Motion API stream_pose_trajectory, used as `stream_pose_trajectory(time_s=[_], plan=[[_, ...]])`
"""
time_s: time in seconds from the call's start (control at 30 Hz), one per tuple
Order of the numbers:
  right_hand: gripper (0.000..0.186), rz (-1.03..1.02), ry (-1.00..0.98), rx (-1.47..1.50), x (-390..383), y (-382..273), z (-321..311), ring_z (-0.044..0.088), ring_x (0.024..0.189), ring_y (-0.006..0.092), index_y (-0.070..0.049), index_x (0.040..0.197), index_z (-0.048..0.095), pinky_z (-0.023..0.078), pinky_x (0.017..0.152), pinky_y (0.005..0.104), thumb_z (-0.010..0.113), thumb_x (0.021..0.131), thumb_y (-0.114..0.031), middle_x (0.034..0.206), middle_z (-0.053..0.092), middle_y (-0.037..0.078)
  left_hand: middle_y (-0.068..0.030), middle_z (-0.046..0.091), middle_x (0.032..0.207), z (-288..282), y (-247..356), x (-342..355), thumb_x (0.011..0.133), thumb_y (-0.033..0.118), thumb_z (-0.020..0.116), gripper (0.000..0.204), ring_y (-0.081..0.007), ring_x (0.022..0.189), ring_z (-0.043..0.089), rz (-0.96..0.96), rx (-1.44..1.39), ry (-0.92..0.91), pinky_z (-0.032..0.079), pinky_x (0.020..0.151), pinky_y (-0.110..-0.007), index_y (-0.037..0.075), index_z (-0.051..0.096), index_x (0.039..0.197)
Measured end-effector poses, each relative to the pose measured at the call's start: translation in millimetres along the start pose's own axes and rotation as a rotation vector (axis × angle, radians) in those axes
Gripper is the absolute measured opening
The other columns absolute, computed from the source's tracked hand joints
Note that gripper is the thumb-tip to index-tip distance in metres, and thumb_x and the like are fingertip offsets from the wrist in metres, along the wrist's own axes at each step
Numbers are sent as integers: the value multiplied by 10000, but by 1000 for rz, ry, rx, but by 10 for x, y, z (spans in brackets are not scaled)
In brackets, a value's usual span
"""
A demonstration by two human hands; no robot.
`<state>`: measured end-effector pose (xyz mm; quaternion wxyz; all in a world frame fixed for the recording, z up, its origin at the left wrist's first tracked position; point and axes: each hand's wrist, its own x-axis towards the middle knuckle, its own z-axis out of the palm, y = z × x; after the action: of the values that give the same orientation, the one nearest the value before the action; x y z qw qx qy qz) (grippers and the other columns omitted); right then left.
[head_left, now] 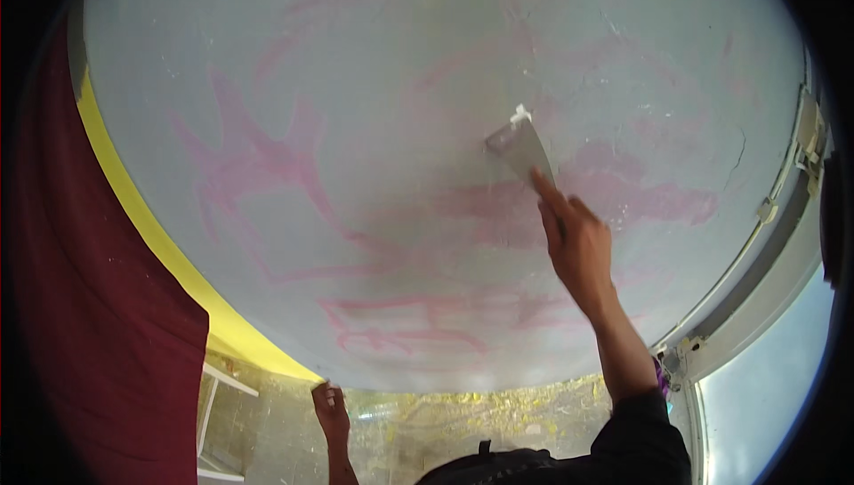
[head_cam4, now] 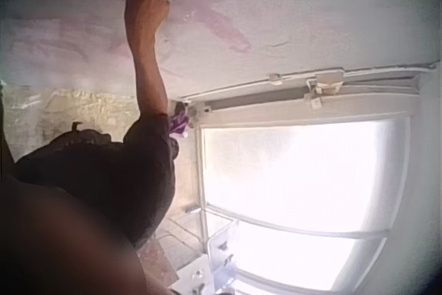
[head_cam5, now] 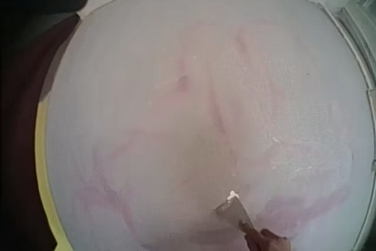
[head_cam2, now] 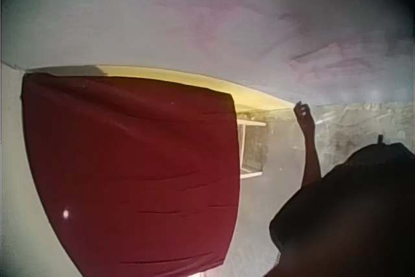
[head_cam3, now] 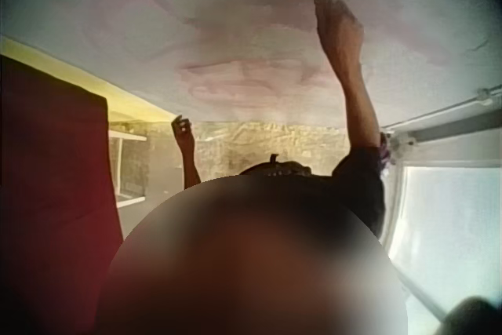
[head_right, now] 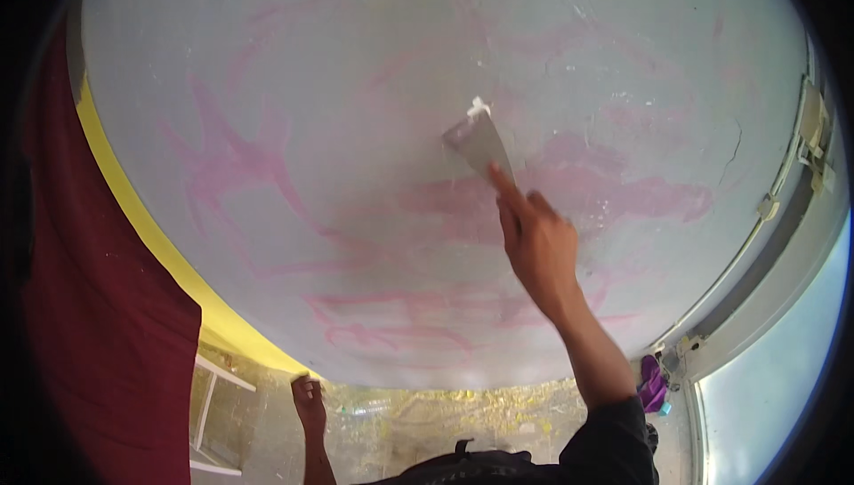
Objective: Applying and smoothing putty on a wall using a putty knife to repair surface imperfections.
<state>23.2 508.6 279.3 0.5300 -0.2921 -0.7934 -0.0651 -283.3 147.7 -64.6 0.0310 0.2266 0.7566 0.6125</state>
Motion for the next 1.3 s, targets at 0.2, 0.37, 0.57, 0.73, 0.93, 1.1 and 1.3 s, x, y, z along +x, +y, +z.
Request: stream_pose_trajectory(time_s=[0.2,0.37,0.57,0.73,0.93,1.1,1.3], plan=[[474,25,-23,39,-132,-31,-189,562,507,265,-308,1446,609,468,482,407,640,1002,-143,710,573,69,-152,663,1198,124,2285,1050,945,27,649,257,-298,1100,621,679,188,86,479,960,-393,6,607,1198],[461,31,-12,-55,-54,146,-51,551,502,254,-314,1445,610,466,482,413,637,1011,-161,708,574,61,-170,678,1249,285,4164,1819,951,-20,603,302,-328,1175,638,1334,100,288,478,1029,-413,-21,638,1251],[500,122,43,126,-462,34,70,618,581,295,-307,1459,600,505,547,426,642,995,-125,744,604,105,-105,646,1346,264,5673,2533,1017,82,569,328,-270,1258,596,1542,114,467,432,1113,-397,88,634,1338],[504,152,123,87,40,-71,240,620,581,290,-308,1475,582,505,541,414,638,1006,-132,742,600,100,-258,465,1489,644,6371,3109,993,30,530,489,-431,1395,438,1597,166,518,305,1220,-470,-18,434,1470],[519,184,94,141,-168,-519,140,592,555,288,-287,1500,553,489,522,414,629,1011,-132,726,575,96,-250,495,1460,736,6508,3782,1032,112,515,431,-417,1366,472,1703,185,867,355,1184,-475,-11,480,1444],[527,278,77,43,-169,-310,259,584,546,267,-276,1495,567,491,522,415,621,1005,-91,753,602,98,-340,409,1339,813,6569,3461,1011,122,462,416,-497,1161,467,1678,150,485,355,1010,-642,-126,390,1337],[529,275,118,209,-455,-415,213,573,547,277,-277,1503,555,470,515,407,615,1010,-95,763,604,105,-350,421,1290,763,6513,3432,1003,98,451,398,-506,1111,481,1665,173,494,384,962,-622,-148,388,1309]])
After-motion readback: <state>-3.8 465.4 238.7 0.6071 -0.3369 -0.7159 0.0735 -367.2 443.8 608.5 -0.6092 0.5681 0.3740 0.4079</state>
